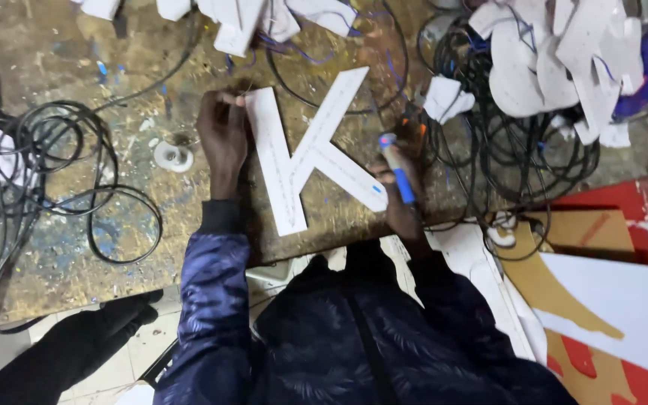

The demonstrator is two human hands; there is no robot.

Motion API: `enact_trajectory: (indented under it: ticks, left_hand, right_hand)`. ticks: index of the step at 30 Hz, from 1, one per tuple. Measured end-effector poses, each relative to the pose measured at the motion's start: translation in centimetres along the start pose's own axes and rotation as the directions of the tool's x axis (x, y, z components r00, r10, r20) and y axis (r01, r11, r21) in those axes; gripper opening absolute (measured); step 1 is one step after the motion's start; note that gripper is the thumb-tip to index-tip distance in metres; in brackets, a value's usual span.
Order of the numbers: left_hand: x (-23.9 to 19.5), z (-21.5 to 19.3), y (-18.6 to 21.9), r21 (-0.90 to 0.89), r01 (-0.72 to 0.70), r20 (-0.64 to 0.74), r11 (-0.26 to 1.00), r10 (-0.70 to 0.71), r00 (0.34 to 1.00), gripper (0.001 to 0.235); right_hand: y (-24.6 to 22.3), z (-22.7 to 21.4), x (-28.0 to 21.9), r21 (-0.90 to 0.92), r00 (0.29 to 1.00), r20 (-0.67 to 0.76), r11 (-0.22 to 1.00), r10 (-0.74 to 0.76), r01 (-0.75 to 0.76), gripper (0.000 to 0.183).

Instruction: Soldering electrical wires to LED strips mounted on plastic letter cutouts for sign assembly.

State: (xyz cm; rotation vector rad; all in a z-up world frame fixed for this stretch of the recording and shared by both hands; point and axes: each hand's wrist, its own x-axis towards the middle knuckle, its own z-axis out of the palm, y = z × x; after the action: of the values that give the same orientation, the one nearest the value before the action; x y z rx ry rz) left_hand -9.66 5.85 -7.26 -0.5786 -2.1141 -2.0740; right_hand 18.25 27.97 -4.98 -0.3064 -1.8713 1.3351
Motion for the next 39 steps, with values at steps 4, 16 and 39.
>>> enact_trajectory:
  ticks: [4,16,39]
  left_hand:
    - [-0.4,-1.6,3.4,-0.007,0.059,-0.131,0.998,-0.059,0.990,0.011]
    - [-1.4,-0.6,4.2,0.005,0.143,-0.083,0.990,-0.143,0.986,0.013]
    - [-4.4,9.4,3.5,0.228,-0.094,0.259,0.969,0.032,0.965,0.008]
  right_hand:
    - [0.0,0.3,0.9,0.053,0.989,-0.064,0.990,0.137,-0.134,0.052]
    - [2.8,-1.0,2.1,0.344,0.959,-0.049,0.906,0.279,-0.246,0.058]
    - [3.0,-0.8,3.1,0.046,0.914,-0.313,0.965,0.260,-0.259,0.032]
